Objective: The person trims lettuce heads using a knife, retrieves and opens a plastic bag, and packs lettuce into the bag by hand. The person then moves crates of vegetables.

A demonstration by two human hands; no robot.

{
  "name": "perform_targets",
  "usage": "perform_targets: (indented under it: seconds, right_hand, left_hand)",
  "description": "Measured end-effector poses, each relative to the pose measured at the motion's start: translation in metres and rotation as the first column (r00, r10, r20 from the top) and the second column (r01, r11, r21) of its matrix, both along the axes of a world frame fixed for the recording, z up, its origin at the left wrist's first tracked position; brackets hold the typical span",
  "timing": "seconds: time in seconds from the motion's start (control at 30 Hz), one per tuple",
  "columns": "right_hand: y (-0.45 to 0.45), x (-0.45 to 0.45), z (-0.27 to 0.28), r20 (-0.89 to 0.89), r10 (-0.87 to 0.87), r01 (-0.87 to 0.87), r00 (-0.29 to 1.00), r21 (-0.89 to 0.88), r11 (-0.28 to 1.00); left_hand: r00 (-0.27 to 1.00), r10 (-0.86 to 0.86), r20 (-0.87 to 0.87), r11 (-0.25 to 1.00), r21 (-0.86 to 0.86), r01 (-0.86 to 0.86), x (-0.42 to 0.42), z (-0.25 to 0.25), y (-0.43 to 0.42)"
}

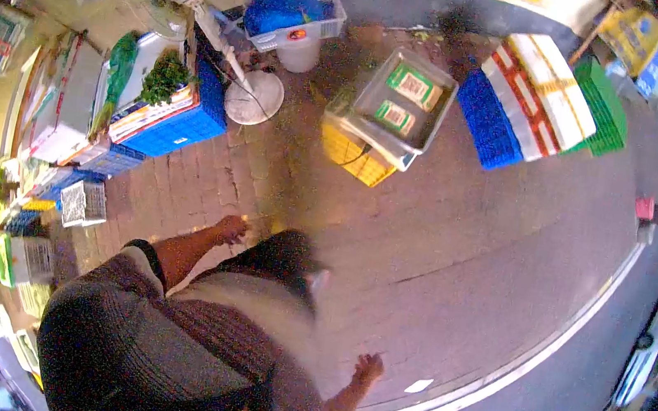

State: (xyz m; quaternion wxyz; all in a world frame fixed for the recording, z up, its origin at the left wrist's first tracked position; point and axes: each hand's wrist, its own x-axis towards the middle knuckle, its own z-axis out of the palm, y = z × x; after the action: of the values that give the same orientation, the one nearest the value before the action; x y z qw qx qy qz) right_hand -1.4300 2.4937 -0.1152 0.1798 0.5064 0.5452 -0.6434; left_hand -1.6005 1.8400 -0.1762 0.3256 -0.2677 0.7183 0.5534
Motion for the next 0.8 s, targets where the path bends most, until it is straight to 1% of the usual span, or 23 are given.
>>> perform_targets:
  seconds: [0.03, 0.07, 0.1, 0.13, 0.17, 0.2, 0.23, 0.27, 0.3, 0.33, 0.37, 0.4, 0.43, 0.47, 0.5, 0.57, 0.6, 0.63, 0.67, 0.7, 0.73, 0.77, 0.8]
  right_hand:
    - [0.048, -0.03, -0.002, 0.012, -0.043, 0.044, 0.999, -0.051, 0.998]
    - [0.061, -0.081, 0.026, 0.019, -0.271, 0.267, 0.962, 0.12, 0.956]
    - [0.08, -0.126, 0.043, 0.008, -0.297, 0.293, 0.955, 0.139, 0.946]
    - [0.096, -0.157, 0.058, -0.089, -0.245, 0.257, 0.966, 0.179, 0.95]
    - [0.107, -0.185, 0.072, -0.186, -0.191, 0.231, 0.964, 0.224, 0.947]
    - [0.129, -0.207, 0.054, -0.195, -0.095, 0.146, 0.976, 0.267, 0.953]
    - [0.169, -0.224, 0.01, -0.195, -0.005, 0.067, 0.981, 0.316, 0.946]
    - [0.158, -0.251, 0.04, -0.159, -0.062, 0.102, 0.985, 0.254, 0.962]
    - [0.144, -0.28, 0.076, -0.118, -0.12, 0.141, 0.986, 0.196, 0.97]
    - [0.149, -0.295, 0.066, -0.059, -0.045, 0.056, 0.997, 0.191, 0.98]
    - [0.159, -0.307, 0.05, -0.003, 0.034, -0.033, 0.999, 0.181, 0.983]
    - [0.189, -0.286, 0.014, -0.16, 0.568, -0.468, 0.807, 0.412, 0.782]
    - [0.192, -0.303, 0.001, 0.058, 0.454, -0.451, 0.889, 0.272, 0.85]
    - [0.196, -0.306, -0.008, -0.044, 0.482, -0.453, 0.875, 0.274, 0.848]
    - [0.177, -0.34, 0.031, 0.121, 0.191, -0.202, 0.974, 0.092, 0.975]
    - [0.176, -0.376, 0.057, 0.081, 0.382, -0.389, 0.92, 0.104, 0.915]
    - [0.196, -0.385, 0.044, 0.037, 0.553, -0.55, 0.832, 0.187, 0.814]
    - [0.219, -0.397, 0.03, 0.006, 0.789, -0.73, 0.615, 0.382, 0.566]
    - [0.243, -0.411, 0.011, 0.058, 0.941, -0.761, 0.334, 0.605, 0.233]
    - [0.265, -0.431, -0.01, 0.165, 0.978, -0.667, 0.127, 0.744, -0.039]
    - [0.268, -0.469, -0.003, -0.042, 0.905, -0.751, 0.424, 0.541, 0.377]
    - [0.276, -0.492, 0.013, -0.033, 0.805, -0.749, 0.593, 0.345, 0.566]
    - [0.28, -0.518, 0.034, 0.03, 0.661, -0.656, 0.75, 0.17, 0.736]
  left_hand:
    - [0.989, 0.088, 0.121, 0.996, -0.026, -0.086, -0.005, 0.025, 0.026]
    - [0.976, 0.134, 0.173, 0.99, -0.063, -0.125, -0.013, 0.039, 0.05]
    - [0.958, 0.177, 0.227, 0.982, -0.102, -0.158, -0.022, 0.05, 0.071]
    - [0.936, 0.213, 0.282, 0.974, -0.139, -0.18, -0.026, 0.046, 0.091]
    - [0.974, 0.08, 0.213, 0.994, -0.095, -0.061, -0.028, 0.034, 0.102]
    - [0.988, -0.065, 0.138, 0.996, -0.051, 0.073, -0.022, -0.006, 0.104]
    - [0.96, -0.013, 0.279, 0.998, -0.06, 0.031, -0.051, 0.014, 0.133]
    - [0.91, 0.042, 0.413, 0.997, -0.079, -0.01, -0.079, 0.029, 0.16]
    - [0.925, -0.017, 0.38, 0.998, -0.046, 0.037, -0.09, 0.019, 0.184]
    - [0.946, -0.067, 0.316, 0.996, -0.028, 0.08, -0.117, -0.006, 0.193]
    - [0.925, -0.093, 0.369, 0.995, 0.014, 0.094, -0.148, 0.013, 0.212]
    - [0.899, -0.122, 0.421, 0.992, 0.057, 0.108, -0.18, 0.034, 0.232]
    - [0.87, -0.155, 0.468, 0.987, 0.1, 0.122, -0.214, 0.059, 0.253]
    - [0.914, -0.247, 0.322, 0.967, 0.135, 0.214, -0.239, 0.061, 0.266]
    - [0.929, -0.289, 0.23, 0.955, 0.14, 0.262, -0.246, 0.065, 0.283]
    - [0.944, -0.322, 0.078, 0.944, 0.105, 0.313, -0.267, 0.076, 0.312]
    - [0.948, -0.316, 0.019, 0.946, 0.076, 0.314, -0.277, 0.077, 0.329]
    - [0.967, -0.234, 0.102, 0.966, 0.135, 0.22, -0.284, 0.078, 0.338]
    - [0.974, -0.181, 0.134, 0.975, 0.156, 0.159, -0.292, 0.075, 0.344]
    - [0.978, -0.126, 0.167, 0.98, 0.174, 0.096, -0.299, 0.072, 0.351]
    - [0.977, -0.079, 0.197, 0.983, 0.181, 0.043, -0.306, 0.069, 0.36]
    - [0.975, -0.041, 0.219, 0.983, 0.181, 0.001, -0.312, 0.066, 0.373]
    - [0.971, -0.014, 0.238, 0.984, 0.177, -0.03, -0.322, 0.064, 0.386]
